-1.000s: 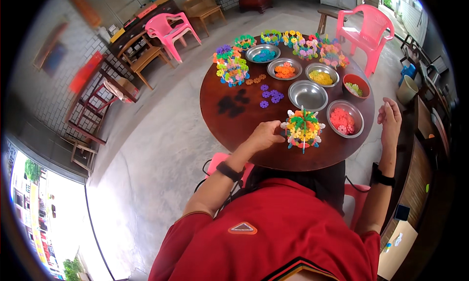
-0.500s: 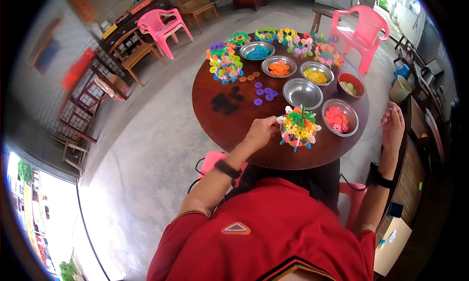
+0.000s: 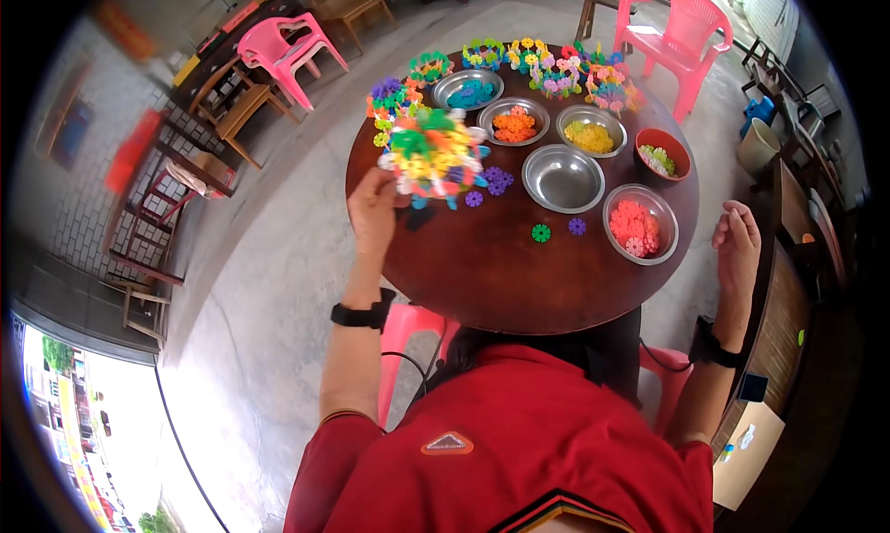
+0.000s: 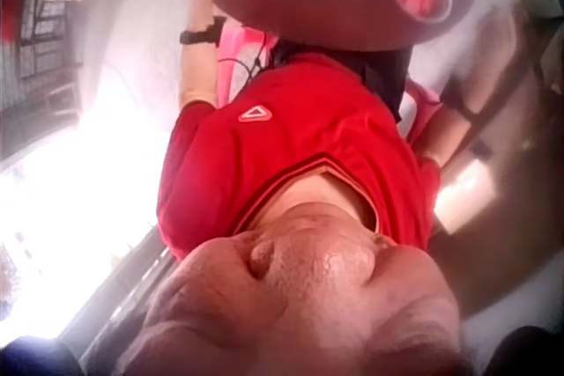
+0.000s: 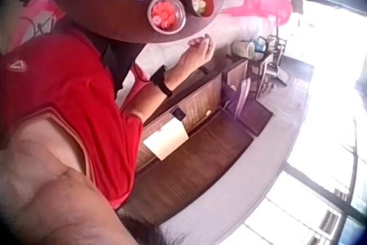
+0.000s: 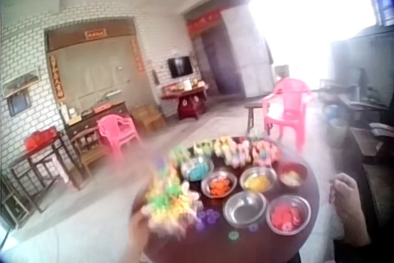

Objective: Assembling a colorful plastic star-shaped toy from interlocking parts.

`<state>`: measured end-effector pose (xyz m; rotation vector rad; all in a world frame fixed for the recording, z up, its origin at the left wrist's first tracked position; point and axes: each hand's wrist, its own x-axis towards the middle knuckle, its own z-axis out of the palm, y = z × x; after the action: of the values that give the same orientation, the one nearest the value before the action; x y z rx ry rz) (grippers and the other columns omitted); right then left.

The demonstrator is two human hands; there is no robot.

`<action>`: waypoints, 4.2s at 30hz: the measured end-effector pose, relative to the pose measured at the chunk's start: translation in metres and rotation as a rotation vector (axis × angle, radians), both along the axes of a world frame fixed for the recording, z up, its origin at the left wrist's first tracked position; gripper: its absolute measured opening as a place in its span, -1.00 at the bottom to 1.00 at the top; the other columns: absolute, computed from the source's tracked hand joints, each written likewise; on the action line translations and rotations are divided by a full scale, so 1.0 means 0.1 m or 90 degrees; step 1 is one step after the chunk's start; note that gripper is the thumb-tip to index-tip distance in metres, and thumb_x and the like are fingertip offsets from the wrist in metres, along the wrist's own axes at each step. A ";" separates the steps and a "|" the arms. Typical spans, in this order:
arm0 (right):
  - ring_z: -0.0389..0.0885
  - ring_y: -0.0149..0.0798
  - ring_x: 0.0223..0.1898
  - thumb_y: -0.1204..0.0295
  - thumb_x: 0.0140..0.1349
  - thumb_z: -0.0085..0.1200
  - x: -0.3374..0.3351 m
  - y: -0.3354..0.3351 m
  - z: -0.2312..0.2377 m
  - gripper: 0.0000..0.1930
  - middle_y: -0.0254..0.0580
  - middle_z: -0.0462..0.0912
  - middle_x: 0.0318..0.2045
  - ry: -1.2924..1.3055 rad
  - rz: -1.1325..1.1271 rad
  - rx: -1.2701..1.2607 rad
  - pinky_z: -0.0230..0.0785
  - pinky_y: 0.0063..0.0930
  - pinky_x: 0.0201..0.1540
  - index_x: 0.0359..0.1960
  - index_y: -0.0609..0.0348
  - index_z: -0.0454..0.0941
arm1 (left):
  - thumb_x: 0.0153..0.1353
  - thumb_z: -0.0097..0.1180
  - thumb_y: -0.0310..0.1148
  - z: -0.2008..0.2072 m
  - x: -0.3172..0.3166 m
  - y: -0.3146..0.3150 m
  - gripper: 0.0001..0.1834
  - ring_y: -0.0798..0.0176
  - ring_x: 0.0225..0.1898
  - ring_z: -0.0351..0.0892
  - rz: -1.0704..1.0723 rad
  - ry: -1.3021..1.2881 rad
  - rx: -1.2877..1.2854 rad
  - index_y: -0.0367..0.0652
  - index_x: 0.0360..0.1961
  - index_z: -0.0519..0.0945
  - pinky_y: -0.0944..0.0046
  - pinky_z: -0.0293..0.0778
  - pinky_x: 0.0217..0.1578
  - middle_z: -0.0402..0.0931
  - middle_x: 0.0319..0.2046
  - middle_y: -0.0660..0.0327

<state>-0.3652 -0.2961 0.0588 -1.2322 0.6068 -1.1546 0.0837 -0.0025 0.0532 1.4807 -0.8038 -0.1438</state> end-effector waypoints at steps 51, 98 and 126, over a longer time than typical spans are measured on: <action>0.30 -0.60 -0.53 0.42 0.34 0.02 0.05 0.32 0.18 -0.87 -0.48 0.40 -0.50 0.220 -0.008 -0.011 0.12 -0.76 -0.46 -0.17 0.19 0.51 | 0.16 0.22 -0.27 -0.44 0.86 -0.54 -0.52 -0.06 -0.10 0.55 0.170 -0.280 0.333 -0.04 0.10 0.40 -0.01 0.47 -0.13 0.50 -0.10 -0.01; 0.36 -0.50 -0.53 0.33 0.21 0.15 0.09 0.77 0.39 -0.75 -0.32 0.39 -0.52 0.276 0.181 -0.203 0.16 -0.65 -0.42 -0.30 0.31 0.49 | -0.02 0.33 -0.47 0.01 -0.21 0.03 -0.32 0.22 -0.14 0.54 -0.249 -0.111 0.328 -0.09 0.18 0.38 0.25 0.53 -0.14 0.39 -0.01 0.14; 0.34 -0.52 -0.51 0.40 0.27 0.09 0.13 0.48 0.18 -0.80 -0.34 0.41 -0.36 0.240 0.094 -0.081 0.17 -0.66 -0.39 -0.19 0.28 0.49 | 0.17 0.22 -0.37 -0.38 1.51 -0.31 -0.27 0.21 0.05 0.49 0.042 0.188 0.313 -0.05 0.32 0.14 0.07 0.54 -0.15 0.40 0.12 0.17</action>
<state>-0.3522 -0.2477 0.0767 -1.5948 0.7147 -0.8529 0.2349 -0.0335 0.0150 1.8885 -0.4945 -0.5275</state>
